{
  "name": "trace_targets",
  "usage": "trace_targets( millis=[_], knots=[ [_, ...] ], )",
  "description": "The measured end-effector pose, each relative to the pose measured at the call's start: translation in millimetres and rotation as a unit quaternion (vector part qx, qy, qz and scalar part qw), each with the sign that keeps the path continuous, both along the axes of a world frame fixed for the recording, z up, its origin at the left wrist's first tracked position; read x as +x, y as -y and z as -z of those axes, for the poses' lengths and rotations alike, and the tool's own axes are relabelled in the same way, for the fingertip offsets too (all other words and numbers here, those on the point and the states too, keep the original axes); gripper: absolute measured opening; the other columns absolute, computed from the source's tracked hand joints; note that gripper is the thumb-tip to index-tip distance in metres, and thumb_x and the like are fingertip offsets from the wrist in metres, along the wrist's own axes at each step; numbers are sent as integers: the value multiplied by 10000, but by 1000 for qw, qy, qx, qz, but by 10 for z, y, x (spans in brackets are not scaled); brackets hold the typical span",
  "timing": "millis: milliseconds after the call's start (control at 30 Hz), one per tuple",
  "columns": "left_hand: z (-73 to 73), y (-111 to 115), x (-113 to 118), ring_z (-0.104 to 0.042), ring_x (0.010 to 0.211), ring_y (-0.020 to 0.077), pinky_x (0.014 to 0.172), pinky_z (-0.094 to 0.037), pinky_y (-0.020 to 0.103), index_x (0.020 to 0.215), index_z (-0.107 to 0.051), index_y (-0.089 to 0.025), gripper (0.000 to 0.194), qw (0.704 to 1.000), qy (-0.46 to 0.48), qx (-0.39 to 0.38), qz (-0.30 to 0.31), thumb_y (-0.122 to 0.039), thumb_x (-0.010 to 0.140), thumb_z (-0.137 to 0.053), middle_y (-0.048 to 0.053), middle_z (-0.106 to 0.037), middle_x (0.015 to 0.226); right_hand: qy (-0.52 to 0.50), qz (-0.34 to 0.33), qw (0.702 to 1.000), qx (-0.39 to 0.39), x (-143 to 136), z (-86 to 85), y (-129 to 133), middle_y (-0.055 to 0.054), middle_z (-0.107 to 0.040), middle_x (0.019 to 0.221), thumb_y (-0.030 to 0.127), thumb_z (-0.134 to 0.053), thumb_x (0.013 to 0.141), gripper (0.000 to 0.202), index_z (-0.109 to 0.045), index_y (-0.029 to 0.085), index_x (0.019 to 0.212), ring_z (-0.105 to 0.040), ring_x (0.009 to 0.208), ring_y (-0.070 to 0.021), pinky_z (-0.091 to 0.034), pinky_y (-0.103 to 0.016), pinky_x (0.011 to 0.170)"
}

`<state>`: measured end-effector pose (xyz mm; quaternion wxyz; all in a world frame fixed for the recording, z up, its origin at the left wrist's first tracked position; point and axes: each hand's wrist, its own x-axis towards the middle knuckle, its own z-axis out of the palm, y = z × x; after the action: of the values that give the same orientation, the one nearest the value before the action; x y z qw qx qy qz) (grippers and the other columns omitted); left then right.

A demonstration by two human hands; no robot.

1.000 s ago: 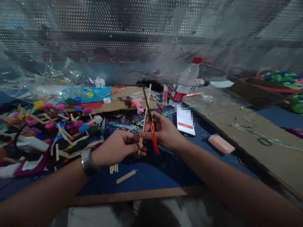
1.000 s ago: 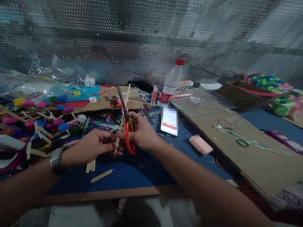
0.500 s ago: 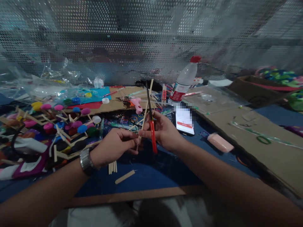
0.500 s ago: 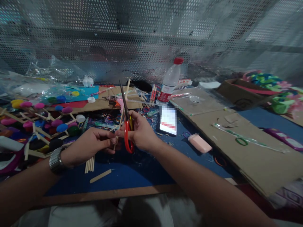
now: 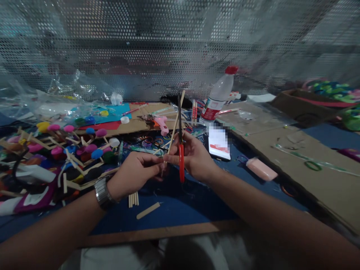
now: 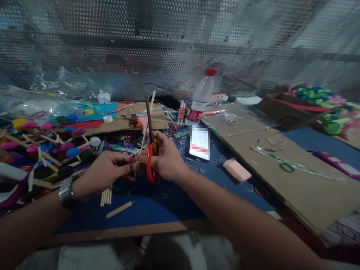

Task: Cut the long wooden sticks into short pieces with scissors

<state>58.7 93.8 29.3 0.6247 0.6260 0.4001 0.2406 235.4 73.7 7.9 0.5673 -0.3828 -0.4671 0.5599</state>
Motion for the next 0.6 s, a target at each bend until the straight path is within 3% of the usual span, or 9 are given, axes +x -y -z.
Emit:
trace_targets(
  millis=[233,400,600],
  knots=[
    [-34,6,0,-573,565,93,569,-500,172,610,-697,-137,150,999,-16,28,17,-197,743,-733,-13,-643,581,-5,-3,1000,5,-2,8,13,108,-546,615,202,-915,566,535,-480,256,872,-549,552,-99,-470,-249,543],
    [-53,-10,-33,-582,581,100,580,-504,182,688,-713,-140,107,998,-22,47,33,-224,751,-736,-9,-659,626,-5,-12,1000,15,1,-3,4,80,-579,705,178,-915,565,524,-504,252,881,-577,629,-103,-491,-251,602],
    [-74,-54,-70,-592,583,92,572,-486,174,697,-713,-129,144,999,-22,46,21,-241,787,-719,8,-684,644,-36,-13,999,25,11,-16,13,63,-579,728,452,-866,662,501,-469,274,911,-471,528,-87,-362,-230,464]
  ],
)
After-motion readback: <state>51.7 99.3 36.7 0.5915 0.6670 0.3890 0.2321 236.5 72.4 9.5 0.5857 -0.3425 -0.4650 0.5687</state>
